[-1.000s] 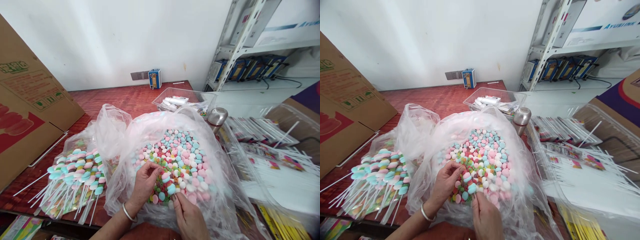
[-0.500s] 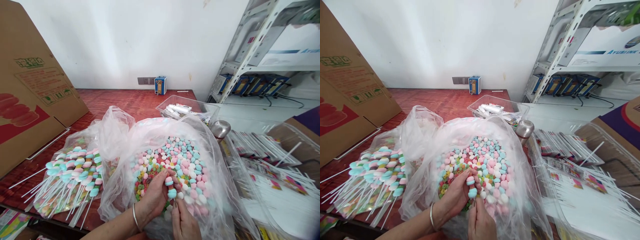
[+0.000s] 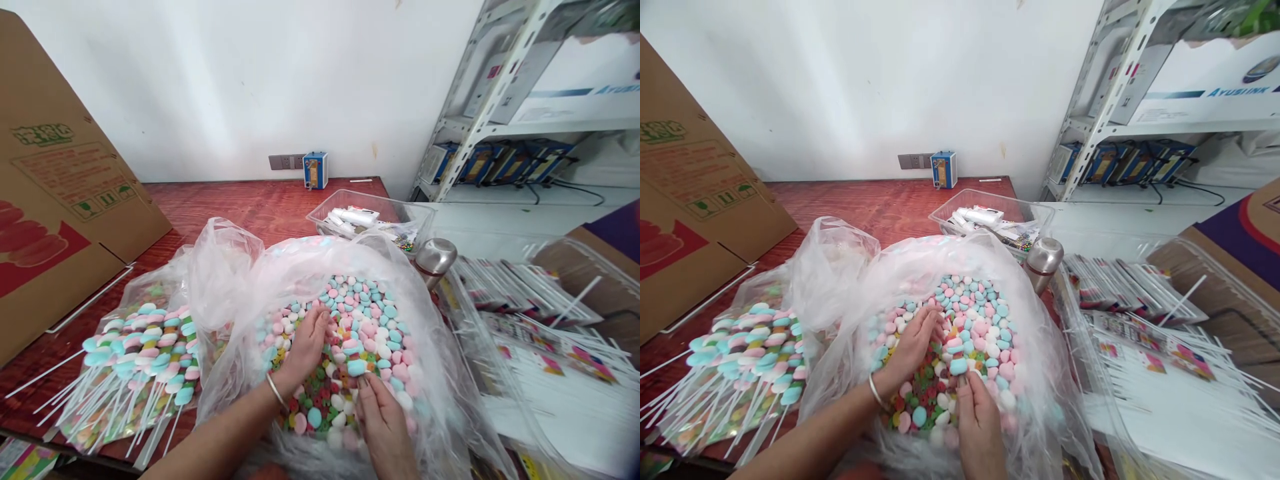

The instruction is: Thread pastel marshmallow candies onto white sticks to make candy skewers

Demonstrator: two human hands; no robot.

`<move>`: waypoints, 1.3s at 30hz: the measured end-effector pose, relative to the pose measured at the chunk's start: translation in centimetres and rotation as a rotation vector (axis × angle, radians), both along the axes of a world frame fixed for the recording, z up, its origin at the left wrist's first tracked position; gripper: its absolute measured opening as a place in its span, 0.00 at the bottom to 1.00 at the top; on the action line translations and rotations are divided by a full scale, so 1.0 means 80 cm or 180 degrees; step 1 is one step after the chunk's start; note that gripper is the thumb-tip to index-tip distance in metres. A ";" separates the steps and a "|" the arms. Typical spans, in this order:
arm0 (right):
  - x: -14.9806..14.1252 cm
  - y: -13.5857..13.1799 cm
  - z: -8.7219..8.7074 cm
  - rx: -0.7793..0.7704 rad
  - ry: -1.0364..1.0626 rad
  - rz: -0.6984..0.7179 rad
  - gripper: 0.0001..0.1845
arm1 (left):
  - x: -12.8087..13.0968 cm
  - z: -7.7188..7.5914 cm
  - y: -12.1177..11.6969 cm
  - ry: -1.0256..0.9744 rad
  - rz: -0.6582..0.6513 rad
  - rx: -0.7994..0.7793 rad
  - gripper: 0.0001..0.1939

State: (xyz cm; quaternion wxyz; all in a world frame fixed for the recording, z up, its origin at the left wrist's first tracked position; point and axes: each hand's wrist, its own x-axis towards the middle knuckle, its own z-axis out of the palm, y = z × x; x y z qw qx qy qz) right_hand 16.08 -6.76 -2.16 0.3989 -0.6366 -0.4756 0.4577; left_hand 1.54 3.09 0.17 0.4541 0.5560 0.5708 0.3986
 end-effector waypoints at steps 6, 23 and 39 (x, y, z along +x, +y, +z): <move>0.010 -0.006 -0.009 -0.0306 0.0267 -0.0075 0.27 | -0.039 -0.011 0.075 0.2413 -0.0279 0.0707 0.10; 0.008 -0.006 -0.004 0.0117 0.0043 0.0070 0.20 | -0.036 -0.019 0.061 0.2757 -0.0418 0.0902 0.14; 0.005 -0.003 0.001 0.0343 -0.0208 0.0032 0.18 | -0.011 -0.012 0.062 0.1746 -0.0266 0.0637 0.10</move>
